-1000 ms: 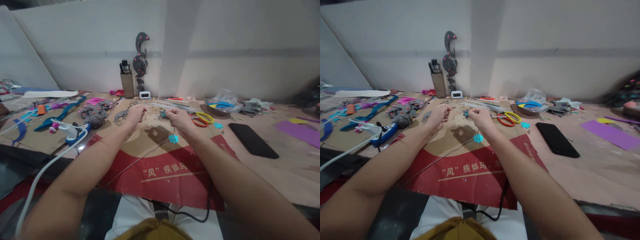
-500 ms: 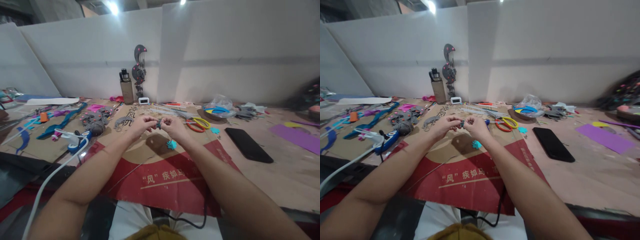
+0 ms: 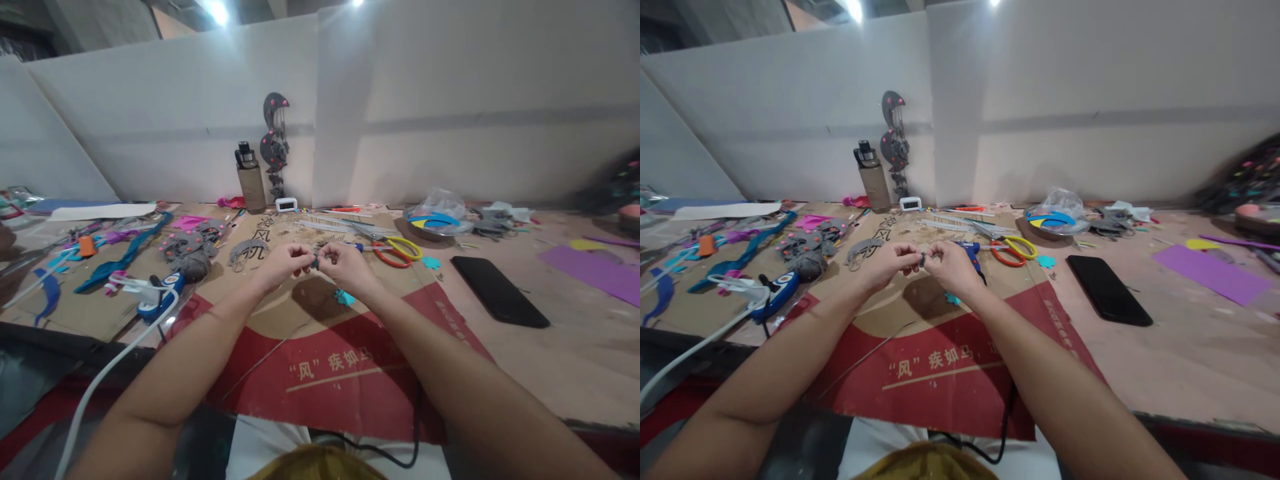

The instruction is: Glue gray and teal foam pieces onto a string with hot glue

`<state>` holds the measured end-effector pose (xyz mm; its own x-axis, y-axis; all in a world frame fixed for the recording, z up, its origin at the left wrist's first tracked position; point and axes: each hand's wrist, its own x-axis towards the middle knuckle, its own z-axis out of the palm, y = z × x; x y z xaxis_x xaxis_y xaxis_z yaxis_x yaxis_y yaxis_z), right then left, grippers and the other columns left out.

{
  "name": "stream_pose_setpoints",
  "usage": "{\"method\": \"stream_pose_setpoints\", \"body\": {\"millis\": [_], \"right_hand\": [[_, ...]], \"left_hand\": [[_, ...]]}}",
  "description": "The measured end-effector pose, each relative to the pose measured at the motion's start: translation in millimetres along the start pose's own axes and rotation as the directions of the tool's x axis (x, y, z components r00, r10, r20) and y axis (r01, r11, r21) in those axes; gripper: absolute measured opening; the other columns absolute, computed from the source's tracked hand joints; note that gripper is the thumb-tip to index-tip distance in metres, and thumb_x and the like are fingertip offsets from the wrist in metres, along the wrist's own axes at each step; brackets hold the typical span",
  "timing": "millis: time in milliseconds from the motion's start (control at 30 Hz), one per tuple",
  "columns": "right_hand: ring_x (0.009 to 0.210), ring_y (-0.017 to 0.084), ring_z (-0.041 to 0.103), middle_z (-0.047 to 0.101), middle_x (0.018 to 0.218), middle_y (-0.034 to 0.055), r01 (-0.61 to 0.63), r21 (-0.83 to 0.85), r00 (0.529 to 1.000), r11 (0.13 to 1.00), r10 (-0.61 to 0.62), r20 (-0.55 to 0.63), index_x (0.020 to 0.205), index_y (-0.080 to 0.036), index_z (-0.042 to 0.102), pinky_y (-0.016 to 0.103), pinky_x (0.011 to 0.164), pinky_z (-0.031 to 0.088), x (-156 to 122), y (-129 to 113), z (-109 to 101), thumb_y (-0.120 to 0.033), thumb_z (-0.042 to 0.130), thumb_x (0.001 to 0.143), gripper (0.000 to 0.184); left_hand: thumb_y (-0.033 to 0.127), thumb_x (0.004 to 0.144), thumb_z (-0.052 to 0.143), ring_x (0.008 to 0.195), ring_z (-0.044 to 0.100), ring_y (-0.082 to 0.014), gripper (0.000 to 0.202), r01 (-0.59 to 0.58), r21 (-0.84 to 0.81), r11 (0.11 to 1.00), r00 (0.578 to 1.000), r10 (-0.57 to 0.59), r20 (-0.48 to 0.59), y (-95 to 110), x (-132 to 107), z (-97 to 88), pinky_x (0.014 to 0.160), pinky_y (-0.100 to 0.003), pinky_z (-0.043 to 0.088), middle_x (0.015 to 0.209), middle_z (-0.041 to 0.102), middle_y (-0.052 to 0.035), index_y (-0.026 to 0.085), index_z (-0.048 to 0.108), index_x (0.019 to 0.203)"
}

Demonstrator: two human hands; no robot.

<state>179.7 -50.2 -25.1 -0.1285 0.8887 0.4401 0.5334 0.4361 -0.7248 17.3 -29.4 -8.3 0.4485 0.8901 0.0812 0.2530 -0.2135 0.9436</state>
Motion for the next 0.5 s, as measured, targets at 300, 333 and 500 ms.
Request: {"method": "stream_pose_setpoints", "body": {"millis": [300, 333, 500], "right_hand": [[0.072, 0.014, 0.051, 0.061, 0.075, 0.0028, 0.005, -0.076, 1.000, 0.997, -0.005, -0.001, 0.077, -0.017, 0.063, 0.026, 0.068, 0.037, -2.3, -1.2, -1.5, -0.029, 0.052, 0.080, 0.017], [0.073, 0.014, 0.052, 0.061, 0.076, 0.0031, 0.004, -0.058, 1.000, 0.998, -0.003, 0.003, 0.077, -0.017, 0.063, 0.027, 0.069, 0.037, -2.2, -1.2, -2.1, -0.032, 0.051, 0.081, 0.019], [0.084, 0.015, 0.055, 0.064, 0.090, 0.0046, 0.011, 0.038, 1.000, 0.999, -0.011, -0.010, 0.092, -0.018, 0.062, 0.028, 0.076, 0.040, -1.4, -1.4, -3.9, -0.036, 0.043, 0.087, 0.027]], "left_hand": [[0.033, 0.071, 0.062, 0.049, 0.048, -0.0073, 0.021, 0.019, 0.058, 0.998, 1.000, -0.019, 0.009, -4.1, 2.5, -10.3, 0.048, -0.020, 0.035, 0.059, 0.061, -0.0012, 0.013, 0.065, 0.078], [0.032, 0.071, 0.062, 0.049, 0.048, -0.0073, 0.021, 0.009, 0.052, 0.999, 1.000, -0.009, -0.004, -4.5, 2.8, -11.0, 0.048, -0.020, 0.035, 0.059, 0.061, -0.0012, 0.013, 0.066, 0.078], [0.032, 0.071, 0.063, 0.048, 0.048, -0.0068, 0.019, -0.008, -0.009, 1.000, 0.997, 0.007, -0.082, -3.8, 3.7, -9.8, 0.047, -0.020, 0.035, 0.057, 0.060, -0.0002, 0.014, 0.064, 0.075]]}}
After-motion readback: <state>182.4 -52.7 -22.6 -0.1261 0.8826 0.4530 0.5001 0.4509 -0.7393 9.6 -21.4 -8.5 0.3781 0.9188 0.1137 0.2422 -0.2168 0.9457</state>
